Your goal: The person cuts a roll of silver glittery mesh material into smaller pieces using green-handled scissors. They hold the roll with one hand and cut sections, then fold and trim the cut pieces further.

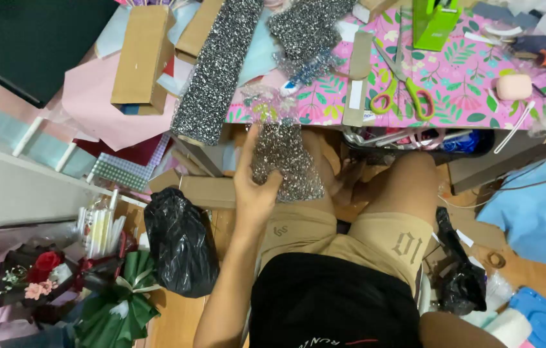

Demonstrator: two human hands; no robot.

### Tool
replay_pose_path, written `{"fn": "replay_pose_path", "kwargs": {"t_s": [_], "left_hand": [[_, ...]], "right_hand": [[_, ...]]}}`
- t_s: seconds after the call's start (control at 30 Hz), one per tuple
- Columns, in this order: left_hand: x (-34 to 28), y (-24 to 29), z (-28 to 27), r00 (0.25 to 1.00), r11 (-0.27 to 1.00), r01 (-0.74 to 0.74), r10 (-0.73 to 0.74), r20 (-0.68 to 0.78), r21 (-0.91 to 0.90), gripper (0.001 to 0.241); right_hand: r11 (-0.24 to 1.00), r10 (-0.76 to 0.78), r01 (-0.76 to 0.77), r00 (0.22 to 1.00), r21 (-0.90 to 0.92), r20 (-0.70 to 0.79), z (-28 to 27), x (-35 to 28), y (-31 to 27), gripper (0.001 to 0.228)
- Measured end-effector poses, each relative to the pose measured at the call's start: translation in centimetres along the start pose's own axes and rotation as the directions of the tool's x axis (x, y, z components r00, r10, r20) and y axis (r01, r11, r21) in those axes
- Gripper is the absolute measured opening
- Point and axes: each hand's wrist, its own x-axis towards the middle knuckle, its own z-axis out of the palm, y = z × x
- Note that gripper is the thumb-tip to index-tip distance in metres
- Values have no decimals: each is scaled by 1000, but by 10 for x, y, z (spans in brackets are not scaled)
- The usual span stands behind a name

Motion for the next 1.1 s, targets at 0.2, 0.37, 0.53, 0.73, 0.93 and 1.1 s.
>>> {"fn": "replay_pose_path", "kwargs": {"t_s": [0.2, 0.37, 0.53, 0.73, 0.93, 1.1], "left_hand": [[-4, -1, -11, 982, 983, 184, -185, -48, -23, 69], [-6, -9, -18, 979, 979, 201, -199, -44, 42, 65], [-5, 3, -24, 975, 974, 223, -222, -28, 32, 67], [-22, -1, -45, 966, 967, 256, -256, 15, 2, 65], [-37, 10, -39, 1000, 999, -15, 16, -24, 34, 64], [-44, 17, -6, 956, 989, -148, 142, 256, 1, 72]], "right_hand": [[861, -117, 171, 983, -479, 142, 18, 58, 60, 19], [602, -47, 313, 932, -735, 358, -19, 154, 207, 35], [248, 358, 253, 873, -935, 331, -58, 188, 331, 62], [117, 382, 146, 906, -982, 180, -55, 180, 341, 66], [645, -44, -33, 996, -764, -81, -17, 129, 269, 35], [708, 706, -678, 690, 199, -159, -66, 53, 242, 80]]}}
